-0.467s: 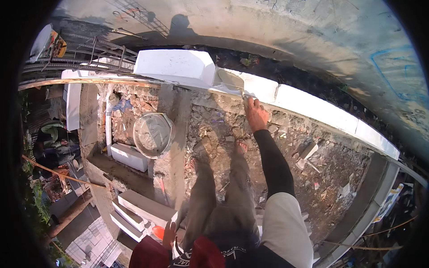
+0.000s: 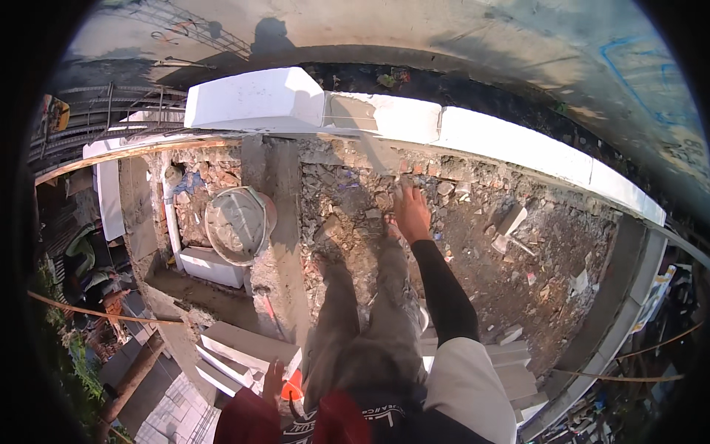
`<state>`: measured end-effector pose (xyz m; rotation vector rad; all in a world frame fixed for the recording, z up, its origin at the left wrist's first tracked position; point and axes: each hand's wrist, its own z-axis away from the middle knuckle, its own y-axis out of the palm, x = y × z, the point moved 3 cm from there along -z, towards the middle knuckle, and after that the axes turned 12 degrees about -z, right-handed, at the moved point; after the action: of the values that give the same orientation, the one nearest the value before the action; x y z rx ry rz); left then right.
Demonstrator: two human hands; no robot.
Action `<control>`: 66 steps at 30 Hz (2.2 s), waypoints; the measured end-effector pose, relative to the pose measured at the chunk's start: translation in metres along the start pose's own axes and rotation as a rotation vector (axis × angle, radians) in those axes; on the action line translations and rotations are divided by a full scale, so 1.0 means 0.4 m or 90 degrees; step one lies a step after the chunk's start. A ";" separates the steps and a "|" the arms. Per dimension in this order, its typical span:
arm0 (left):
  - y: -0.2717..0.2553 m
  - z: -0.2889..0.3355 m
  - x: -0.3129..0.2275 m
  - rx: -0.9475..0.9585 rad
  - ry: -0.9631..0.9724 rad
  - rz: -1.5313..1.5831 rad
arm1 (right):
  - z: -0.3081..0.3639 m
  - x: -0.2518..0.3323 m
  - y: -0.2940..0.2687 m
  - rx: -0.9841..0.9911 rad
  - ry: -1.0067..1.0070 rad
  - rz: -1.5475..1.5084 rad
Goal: The person applies mortar to a wall and the side of autoclaved aerated concrete blocks using a trowel, places the blocks, and taps them into alignment with a mallet.
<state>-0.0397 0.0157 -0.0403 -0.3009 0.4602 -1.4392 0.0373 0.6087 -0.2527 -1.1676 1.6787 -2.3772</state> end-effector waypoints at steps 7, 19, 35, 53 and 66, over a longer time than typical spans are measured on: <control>0.005 -0.034 0.085 -0.076 0.009 0.082 | -0.117 0.224 -0.103 0.031 0.134 -0.469; 0.133 -0.088 0.356 -0.090 0.203 -0.251 | -0.206 0.425 0.016 0.030 0.090 -0.236; 0.441 -0.074 0.153 0.151 -0.092 -0.068 | 0.150 0.075 -0.014 0.096 0.282 -0.271; 0.271 -0.228 0.011 0.061 -0.326 0.039 | 0.066 1.006 0.442 0.430 -0.415 0.260; 0.276 -0.234 0.050 0.048 -0.321 0.001 | 0.138 0.913 0.561 0.729 0.016 0.006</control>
<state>0.0138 0.0159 -0.1760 -0.5835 -0.0039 -1.3153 -0.2839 0.3211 -0.2220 -0.8365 0.1138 -2.6026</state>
